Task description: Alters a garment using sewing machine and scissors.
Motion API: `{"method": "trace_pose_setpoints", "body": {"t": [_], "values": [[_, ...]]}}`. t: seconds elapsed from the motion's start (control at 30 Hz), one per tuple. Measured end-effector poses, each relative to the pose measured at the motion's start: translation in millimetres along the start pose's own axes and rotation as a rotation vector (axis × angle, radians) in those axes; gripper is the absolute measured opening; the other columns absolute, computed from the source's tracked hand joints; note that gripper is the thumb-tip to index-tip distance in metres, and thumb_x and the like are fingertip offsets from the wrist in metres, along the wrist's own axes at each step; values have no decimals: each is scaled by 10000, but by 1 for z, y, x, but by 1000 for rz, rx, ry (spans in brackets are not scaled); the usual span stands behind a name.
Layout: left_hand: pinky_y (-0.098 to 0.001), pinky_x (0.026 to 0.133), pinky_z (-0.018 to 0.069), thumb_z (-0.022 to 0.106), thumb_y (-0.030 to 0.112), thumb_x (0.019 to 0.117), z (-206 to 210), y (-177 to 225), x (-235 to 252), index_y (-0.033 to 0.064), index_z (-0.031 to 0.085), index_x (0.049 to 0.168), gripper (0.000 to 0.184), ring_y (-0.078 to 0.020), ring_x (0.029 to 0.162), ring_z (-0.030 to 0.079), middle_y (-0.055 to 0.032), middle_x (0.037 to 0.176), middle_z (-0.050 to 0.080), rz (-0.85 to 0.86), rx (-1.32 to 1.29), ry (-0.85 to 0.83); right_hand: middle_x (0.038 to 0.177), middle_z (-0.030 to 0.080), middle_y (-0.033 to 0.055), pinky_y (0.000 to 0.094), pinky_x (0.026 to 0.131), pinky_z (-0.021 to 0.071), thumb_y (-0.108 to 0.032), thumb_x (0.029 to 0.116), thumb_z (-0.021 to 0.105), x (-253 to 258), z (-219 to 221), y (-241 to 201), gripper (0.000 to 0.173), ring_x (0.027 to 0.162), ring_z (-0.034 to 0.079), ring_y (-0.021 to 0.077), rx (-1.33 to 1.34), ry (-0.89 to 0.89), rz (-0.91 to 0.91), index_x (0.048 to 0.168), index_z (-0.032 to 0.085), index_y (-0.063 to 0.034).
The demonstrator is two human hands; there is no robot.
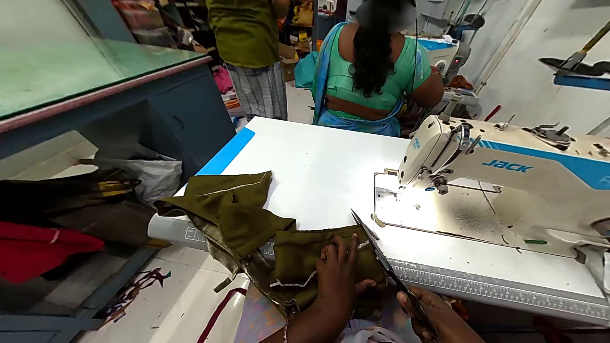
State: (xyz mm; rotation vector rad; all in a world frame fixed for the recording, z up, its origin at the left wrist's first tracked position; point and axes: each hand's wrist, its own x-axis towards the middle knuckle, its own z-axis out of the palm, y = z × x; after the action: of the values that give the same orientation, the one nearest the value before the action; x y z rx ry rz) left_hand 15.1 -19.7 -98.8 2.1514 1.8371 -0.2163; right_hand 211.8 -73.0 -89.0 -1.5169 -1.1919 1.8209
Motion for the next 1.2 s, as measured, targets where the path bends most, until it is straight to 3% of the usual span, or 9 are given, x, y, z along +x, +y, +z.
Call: {"method": "trace_pose_setpoints", "body": {"t": [0.27,0.37,0.47,0.6,0.73,0.8,0.9,1.03,1.2], "values": [[-595,1023,428,516,755,916,-10,-3,-1,197,113,1672,1023,-458,1434,370,-258,1650,237,5,-25,-64,710,507,-58,155,433,401,-256,1060,513,-13,-1,2,166,455,425,1,22,71,-14,992,528,-106],[-600,1058,432,431,672,1010,-24,-18,2,171,365,1609,784,-441,1392,455,-248,1570,401,71,-151,-10,705,510,-88,173,451,412,-260,1054,519,-37,-15,4,168,479,439,-6,-18,197,-94,1008,551,-101],[-560,1045,454,587,396,1043,-30,-36,16,81,538,1488,547,-398,1277,547,-207,1400,567,131,-272,196,687,518,-90,169,433,416,-223,1070,498,-55,-39,-1,145,468,447,-9,-83,421,-85,1038,555,-93],[-579,1058,364,755,516,898,-44,-49,32,40,610,1387,698,-344,1282,529,-153,1350,610,39,-209,183,848,629,141,457,607,507,-323,1019,623,-38,-95,10,383,656,585,232,-521,788,-8,1156,634,35],[-549,983,406,841,462,828,-40,-63,45,66,634,1269,628,-320,1127,587,-122,1145,670,97,-337,183,948,649,334,712,807,449,-223,961,732,-12,-133,13,347,911,623,507,-816,965,-39,1075,670,99],[-559,970,417,852,363,843,-33,-69,48,53,631,1244,553,-326,1095,597,-132,1122,669,169,-469,217,1114,631,380,734,927,430,-122,981,684,-5,-130,0,302,1095,594,568,-998,949,-19,1163,661,118],[-585,983,420,787,298,919,-27,-75,48,86,672,1211,379,-322,1150,596,-127,1212,652,265,-534,254,1270,582,394,737,1002,409,138,897,602,14,-103,-17,380,1223,533,596,-1161,846,-346,1276,621,128],[-577,942,406,724,231,970,-23,-73,45,143,814,1066,159,-297,1114,592,-87,1228,669,328,-511,331,1489,526,202,600,1058,470,118,929,563,62,-49,-33,490,1327,542,424,-1113,390,-642,1392,611,-35],[-572,847,455,668,181,1000,-16,-56,42,80,744,1017,127,-326,1063,626,-93,1149,681,366,-255,446,1564,487,101,559,1129,401,132,924,501,107,-18,-26,563,1433,467,326,-1106,249,-792,1431,602,-90]]}}
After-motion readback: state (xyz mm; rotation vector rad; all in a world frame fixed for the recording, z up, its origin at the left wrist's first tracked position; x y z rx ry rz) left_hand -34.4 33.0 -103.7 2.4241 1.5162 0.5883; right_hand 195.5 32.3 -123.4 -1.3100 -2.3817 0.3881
